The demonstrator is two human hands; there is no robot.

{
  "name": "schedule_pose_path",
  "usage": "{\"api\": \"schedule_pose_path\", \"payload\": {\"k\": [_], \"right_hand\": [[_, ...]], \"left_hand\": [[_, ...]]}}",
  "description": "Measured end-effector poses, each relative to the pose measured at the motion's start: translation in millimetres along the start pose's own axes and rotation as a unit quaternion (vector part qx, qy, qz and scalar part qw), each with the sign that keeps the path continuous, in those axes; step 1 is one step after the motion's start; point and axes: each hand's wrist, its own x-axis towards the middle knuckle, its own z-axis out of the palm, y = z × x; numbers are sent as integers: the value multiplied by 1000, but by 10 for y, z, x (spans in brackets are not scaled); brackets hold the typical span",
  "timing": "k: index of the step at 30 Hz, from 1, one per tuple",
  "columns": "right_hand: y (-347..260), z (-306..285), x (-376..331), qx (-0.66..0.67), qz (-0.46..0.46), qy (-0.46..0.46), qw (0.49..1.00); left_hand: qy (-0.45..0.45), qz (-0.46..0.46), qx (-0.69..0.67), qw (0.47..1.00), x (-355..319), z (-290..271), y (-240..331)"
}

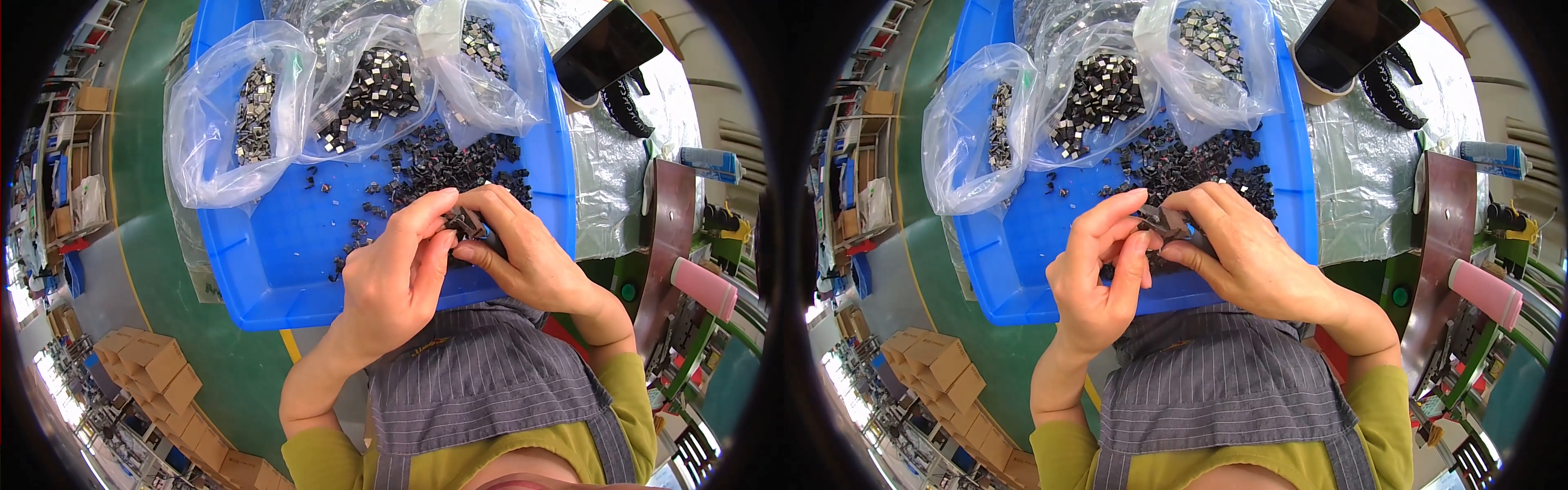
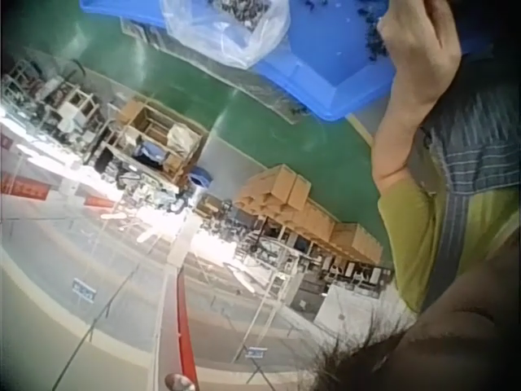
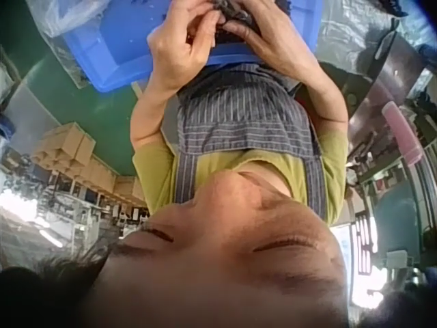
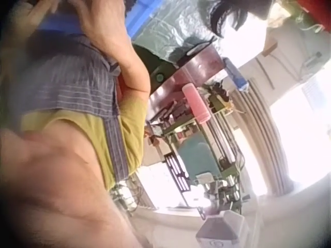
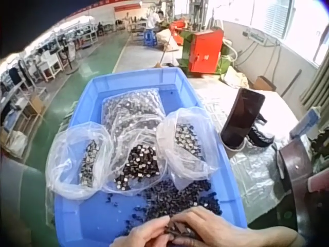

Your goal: Assembling small components using pliers at a factory workstation.

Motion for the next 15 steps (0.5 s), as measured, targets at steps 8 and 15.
{"api": "schedule_pose_path", "payload": {"k": [8,15], "right_hand": [[5,3,-13,-23,13,-2,1000],[-23,-22,1,-50,33,-2,998]], "left_hand": [[0,7,2,1000,13,15,-10],[-32,-46,-31,998,56,-21,32]]}}
